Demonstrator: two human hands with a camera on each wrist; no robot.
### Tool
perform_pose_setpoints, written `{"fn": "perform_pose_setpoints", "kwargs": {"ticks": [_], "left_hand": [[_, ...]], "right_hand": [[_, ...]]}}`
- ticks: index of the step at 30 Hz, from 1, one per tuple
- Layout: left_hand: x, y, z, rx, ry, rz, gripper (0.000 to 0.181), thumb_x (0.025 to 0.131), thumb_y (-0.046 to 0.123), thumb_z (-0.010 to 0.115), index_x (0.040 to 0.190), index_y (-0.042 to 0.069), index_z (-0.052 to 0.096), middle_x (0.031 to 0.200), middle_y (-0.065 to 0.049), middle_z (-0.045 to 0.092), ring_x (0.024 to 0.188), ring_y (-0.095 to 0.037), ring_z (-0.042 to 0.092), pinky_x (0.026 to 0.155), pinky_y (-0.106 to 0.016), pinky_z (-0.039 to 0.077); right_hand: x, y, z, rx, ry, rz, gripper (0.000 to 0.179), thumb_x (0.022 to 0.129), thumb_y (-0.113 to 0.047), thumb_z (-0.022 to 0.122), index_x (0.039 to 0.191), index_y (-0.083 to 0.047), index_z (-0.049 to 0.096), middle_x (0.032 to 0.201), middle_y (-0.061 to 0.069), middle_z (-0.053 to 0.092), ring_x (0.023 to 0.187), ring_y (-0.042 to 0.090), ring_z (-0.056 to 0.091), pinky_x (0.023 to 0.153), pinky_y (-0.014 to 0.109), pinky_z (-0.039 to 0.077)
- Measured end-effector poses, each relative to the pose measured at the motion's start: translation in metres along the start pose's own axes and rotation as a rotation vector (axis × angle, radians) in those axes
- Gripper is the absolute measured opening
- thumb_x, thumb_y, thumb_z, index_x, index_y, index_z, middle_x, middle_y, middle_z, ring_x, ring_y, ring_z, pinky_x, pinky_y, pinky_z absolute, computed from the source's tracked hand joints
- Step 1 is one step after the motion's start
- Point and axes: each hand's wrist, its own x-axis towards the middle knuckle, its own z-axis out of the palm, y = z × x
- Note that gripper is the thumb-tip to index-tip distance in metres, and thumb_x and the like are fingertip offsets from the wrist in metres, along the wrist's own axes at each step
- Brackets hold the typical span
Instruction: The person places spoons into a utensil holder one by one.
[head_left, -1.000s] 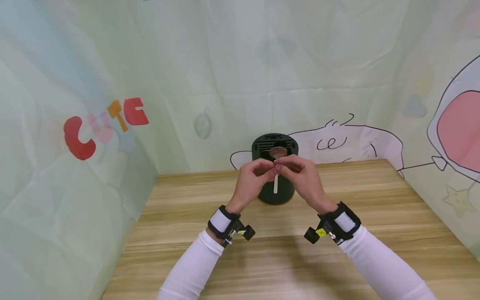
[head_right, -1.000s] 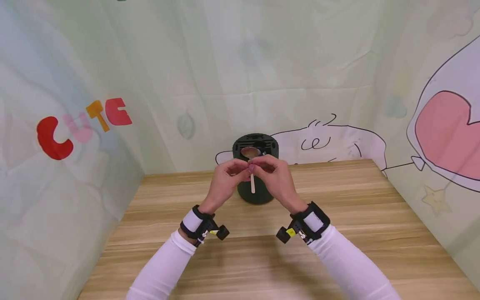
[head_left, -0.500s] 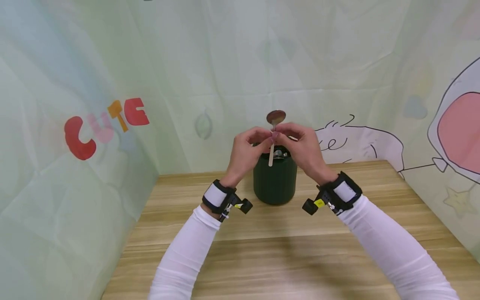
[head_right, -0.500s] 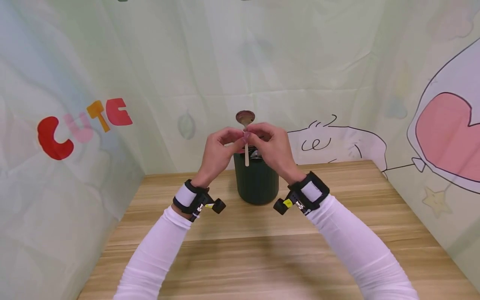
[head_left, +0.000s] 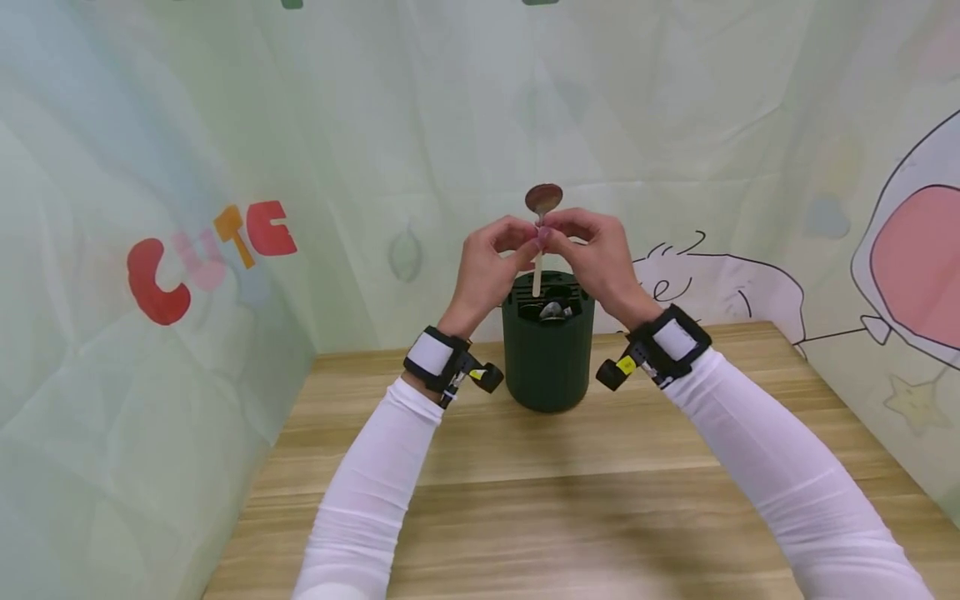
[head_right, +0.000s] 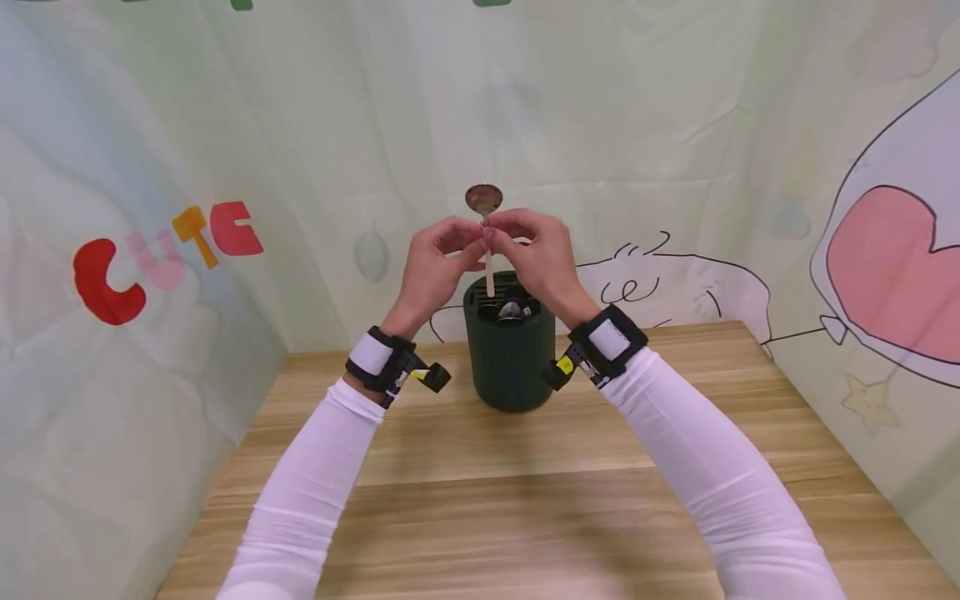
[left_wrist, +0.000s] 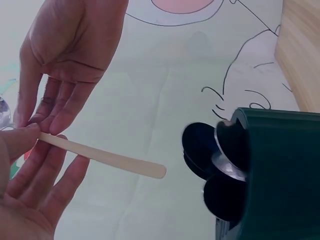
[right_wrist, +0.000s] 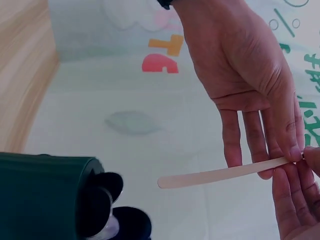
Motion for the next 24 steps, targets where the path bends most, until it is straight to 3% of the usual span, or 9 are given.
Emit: {"fn": "perform_pose_setpoints", "kwargs": {"ticks": [3, 8, 18, 24], "left_hand": [[0.004, -0.024, 0.001, 0.006, 0.002, -0.029, 0.016, 0.086, 0.014, 0.064, 0.099, 0.005, 0.063, 0.091, -0.008, 0.065, 0.083, -0.018, 0.062, 0.066, -0.03, 0.055], [0.002, -0.047, 0.003, 0.026, 0.006, -0.087, 0.015, 0.085, 0.02, 0.065, 0.098, 0.011, 0.064, 0.089, -0.001, 0.065, 0.083, -0.012, 0.061, 0.066, -0.029, 0.055], [-0.006, -0.068, 0.006, 0.006, -0.007, -0.157, 0.015, 0.084, 0.019, 0.067, 0.096, 0.01, 0.065, 0.089, -0.003, 0.066, 0.081, -0.013, 0.062, 0.067, -0.03, 0.054], [-0.014, -0.078, 0.007, 0.0, -0.046, -0.196, 0.015, 0.085, 0.019, 0.066, 0.097, 0.01, 0.065, 0.09, -0.004, 0.066, 0.083, -0.019, 0.062, 0.069, -0.029, 0.054]], "right_hand": [[0.007, 0.024, 0.004, 0.0, -0.012, 0.018, 0.019, 0.089, -0.015, 0.061, 0.106, -0.007, 0.066, 0.098, 0.006, 0.066, 0.089, 0.012, 0.059, 0.08, 0.033, 0.05], [0.008, 0.048, 0.009, -0.014, -0.03, 0.073, 0.017, 0.088, -0.019, 0.062, 0.103, -0.012, 0.067, 0.097, 0.0, 0.066, 0.089, 0.007, 0.058, 0.08, 0.033, 0.049], [0.004, 0.066, 0.014, -0.1, -0.076, 0.115, 0.013, 0.088, -0.016, 0.063, 0.099, -0.013, 0.069, 0.095, 0.0, 0.067, 0.088, 0.009, 0.058, 0.079, 0.036, 0.05], [-0.001, 0.075, 0.015, -0.154, -0.118, 0.125, 0.012, 0.087, -0.014, 0.064, 0.097, -0.011, 0.069, 0.097, 0.002, 0.067, 0.09, 0.012, 0.059, 0.082, 0.037, 0.049]]}}
